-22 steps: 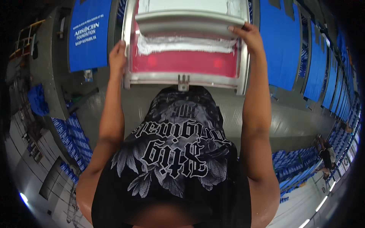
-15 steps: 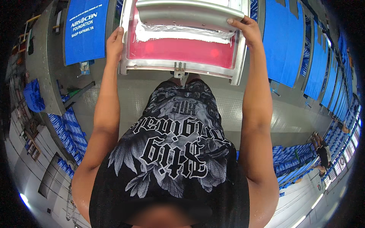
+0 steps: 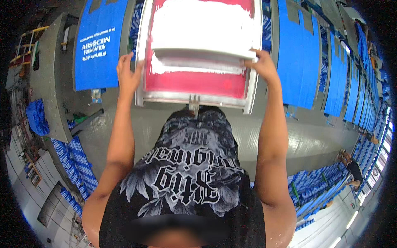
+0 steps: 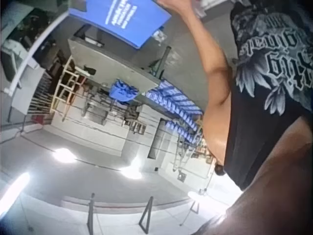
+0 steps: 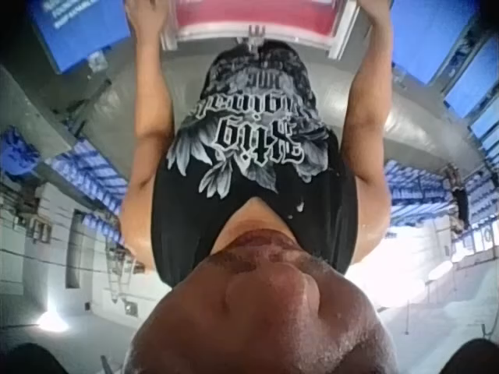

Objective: Manually applying ink through a silk screen onto fabric pieces using a squeegee on a production line.

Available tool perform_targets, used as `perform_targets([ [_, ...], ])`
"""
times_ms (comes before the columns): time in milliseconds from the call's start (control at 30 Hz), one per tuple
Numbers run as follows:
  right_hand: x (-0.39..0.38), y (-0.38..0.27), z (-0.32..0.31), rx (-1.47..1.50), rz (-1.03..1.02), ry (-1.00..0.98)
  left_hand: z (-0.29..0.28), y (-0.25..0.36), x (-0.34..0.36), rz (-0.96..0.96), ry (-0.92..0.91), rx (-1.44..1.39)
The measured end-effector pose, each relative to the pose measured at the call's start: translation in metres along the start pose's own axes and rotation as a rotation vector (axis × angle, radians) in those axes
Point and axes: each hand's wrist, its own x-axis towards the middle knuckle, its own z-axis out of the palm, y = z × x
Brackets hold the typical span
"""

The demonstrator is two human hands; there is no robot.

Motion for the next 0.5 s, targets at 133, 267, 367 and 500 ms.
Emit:
perform_targets([
  [133, -0.051, -0.045, 0.024, -0.766, -0.186, -0.004, -0.04, 0.078, 0.013, 0.424, -0.367, -0.058],
  [267, -0.025, -0.053, 0.017, -0.712, -0.266, -0.024, -0.025, 0.076, 0.056, 0.384, -0.489, 0.025],
  [367, 0.033, -0.079, -0.009, -0.617, -0.431, 0.055, -0.016, 0.089, 0.11, 0.339, -0.339, 0.028],
  [500, 0.112, -0.061, 0.005, -0.848, -0.461, 0.228, 0.035, 0.077, 0.161, 0.37, -0.257, 0.119],
])
